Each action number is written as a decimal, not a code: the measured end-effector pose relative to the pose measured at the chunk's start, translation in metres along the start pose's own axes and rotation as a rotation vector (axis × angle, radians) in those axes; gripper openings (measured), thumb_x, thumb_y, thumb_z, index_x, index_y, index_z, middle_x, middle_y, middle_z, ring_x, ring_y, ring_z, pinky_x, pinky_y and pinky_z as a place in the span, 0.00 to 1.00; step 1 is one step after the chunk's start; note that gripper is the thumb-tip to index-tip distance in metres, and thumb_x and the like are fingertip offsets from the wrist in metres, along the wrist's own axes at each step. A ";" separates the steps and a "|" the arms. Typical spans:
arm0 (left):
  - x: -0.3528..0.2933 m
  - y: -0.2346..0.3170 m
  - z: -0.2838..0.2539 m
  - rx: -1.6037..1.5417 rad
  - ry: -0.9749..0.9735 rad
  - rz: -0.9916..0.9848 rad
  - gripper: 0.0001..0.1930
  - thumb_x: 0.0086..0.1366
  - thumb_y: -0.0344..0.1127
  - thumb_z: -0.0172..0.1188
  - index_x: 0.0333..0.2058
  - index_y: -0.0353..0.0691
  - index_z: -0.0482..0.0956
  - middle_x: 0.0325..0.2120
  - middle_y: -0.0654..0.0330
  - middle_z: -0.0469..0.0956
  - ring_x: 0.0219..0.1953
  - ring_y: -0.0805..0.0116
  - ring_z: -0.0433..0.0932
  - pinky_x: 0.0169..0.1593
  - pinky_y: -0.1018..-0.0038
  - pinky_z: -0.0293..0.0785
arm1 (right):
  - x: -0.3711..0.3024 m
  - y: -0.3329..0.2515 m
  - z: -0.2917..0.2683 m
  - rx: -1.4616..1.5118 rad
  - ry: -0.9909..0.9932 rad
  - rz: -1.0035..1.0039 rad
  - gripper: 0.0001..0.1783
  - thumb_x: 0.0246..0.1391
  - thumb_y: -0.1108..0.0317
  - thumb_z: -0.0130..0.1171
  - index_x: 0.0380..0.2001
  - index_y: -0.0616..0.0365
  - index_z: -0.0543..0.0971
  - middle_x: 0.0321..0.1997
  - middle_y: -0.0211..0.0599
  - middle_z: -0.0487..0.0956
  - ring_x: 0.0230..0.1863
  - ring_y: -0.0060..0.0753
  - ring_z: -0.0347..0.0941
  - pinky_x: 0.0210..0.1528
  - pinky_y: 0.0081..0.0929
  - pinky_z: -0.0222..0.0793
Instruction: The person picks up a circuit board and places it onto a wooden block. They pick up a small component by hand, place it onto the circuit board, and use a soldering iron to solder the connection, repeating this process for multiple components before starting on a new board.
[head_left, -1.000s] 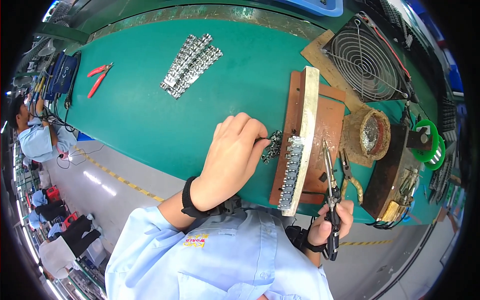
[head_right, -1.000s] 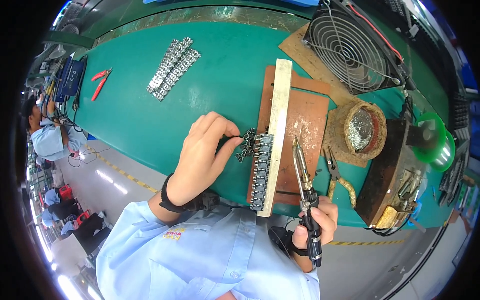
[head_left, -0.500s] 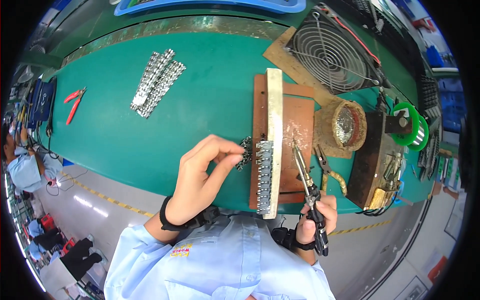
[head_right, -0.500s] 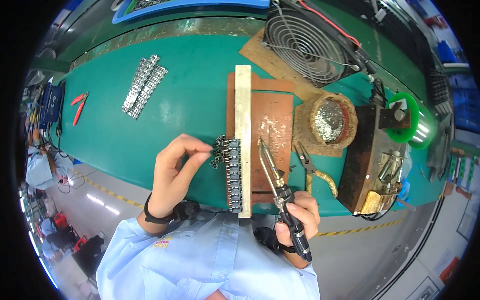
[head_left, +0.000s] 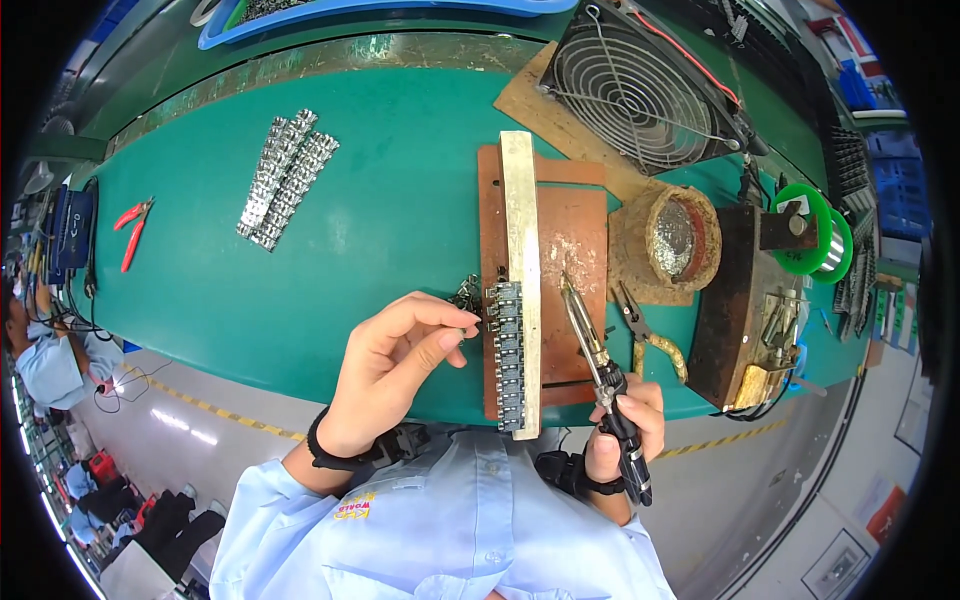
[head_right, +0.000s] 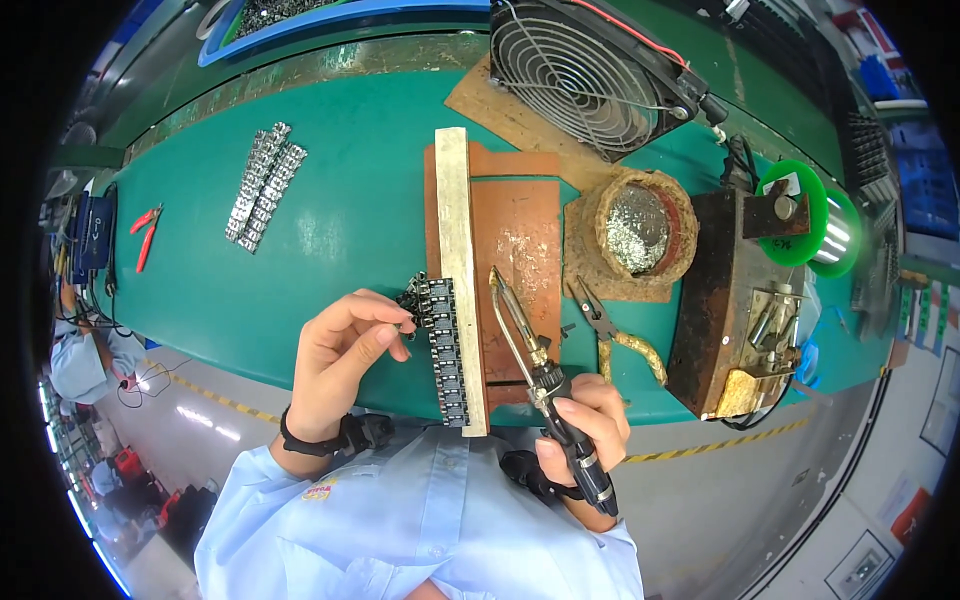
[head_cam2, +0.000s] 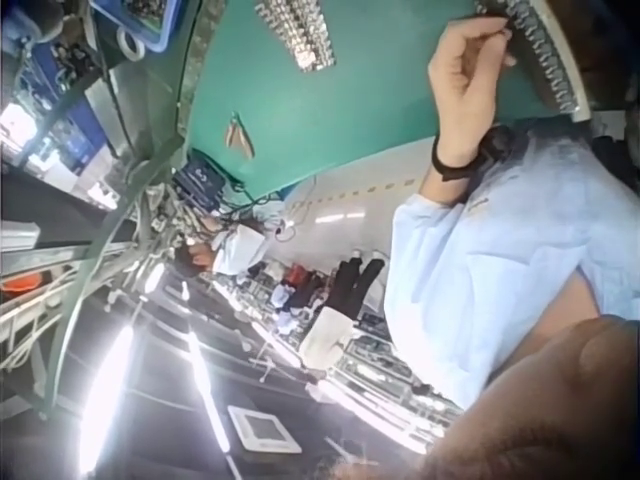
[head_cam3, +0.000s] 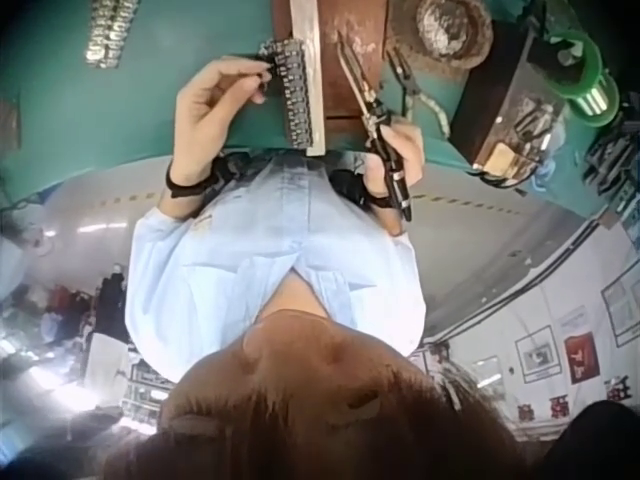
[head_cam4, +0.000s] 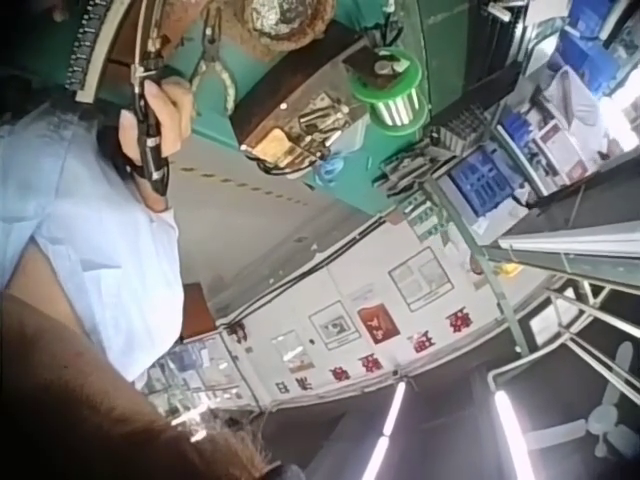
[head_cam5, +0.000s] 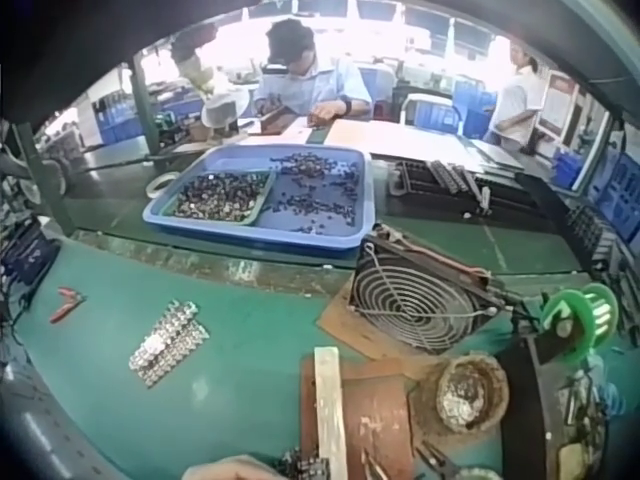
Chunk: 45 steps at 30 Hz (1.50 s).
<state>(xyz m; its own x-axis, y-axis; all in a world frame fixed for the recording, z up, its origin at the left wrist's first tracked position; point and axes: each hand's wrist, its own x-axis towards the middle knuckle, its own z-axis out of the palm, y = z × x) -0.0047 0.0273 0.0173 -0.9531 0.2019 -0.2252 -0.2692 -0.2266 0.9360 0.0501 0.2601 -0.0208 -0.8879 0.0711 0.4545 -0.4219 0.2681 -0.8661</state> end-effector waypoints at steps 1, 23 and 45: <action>0.000 0.000 0.000 -0.028 -0.004 -0.008 0.08 0.61 0.24 0.50 0.38 0.32 0.73 0.34 0.59 0.71 0.33 0.74 0.72 0.36 0.80 0.70 | 0.000 0.001 0.000 0.000 -0.002 -0.001 0.23 0.45 0.51 0.58 0.38 0.57 0.70 0.23 0.35 0.65 0.21 0.27 0.62 0.25 0.24 0.58; -0.004 -0.007 0.014 0.005 0.054 -0.057 0.05 0.62 0.27 0.49 0.35 0.33 0.68 0.30 0.57 0.72 0.25 0.74 0.72 0.31 0.79 0.72 | 0.003 -0.003 -0.003 0.046 -0.018 -0.006 0.22 0.41 0.59 0.63 0.36 0.62 0.72 0.24 0.40 0.68 0.25 0.36 0.65 0.27 0.31 0.64; -0.002 -0.010 0.022 0.007 0.031 -0.003 0.04 0.60 0.23 0.51 0.34 0.33 0.66 0.28 0.61 0.73 0.29 0.79 0.72 0.34 0.82 0.71 | 0.009 -0.006 -0.004 -0.042 -0.080 -0.022 0.23 0.47 0.52 0.57 0.39 0.57 0.70 0.23 0.36 0.66 0.21 0.29 0.65 0.29 0.29 0.63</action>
<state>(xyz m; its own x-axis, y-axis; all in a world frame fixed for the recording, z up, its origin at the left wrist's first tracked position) 0.0034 0.0498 0.0140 -0.9562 0.1730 -0.2360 -0.2710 -0.2192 0.9373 0.0452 0.2632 -0.0109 -0.8912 -0.0117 0.4534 -0.4345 0.3092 -0.8460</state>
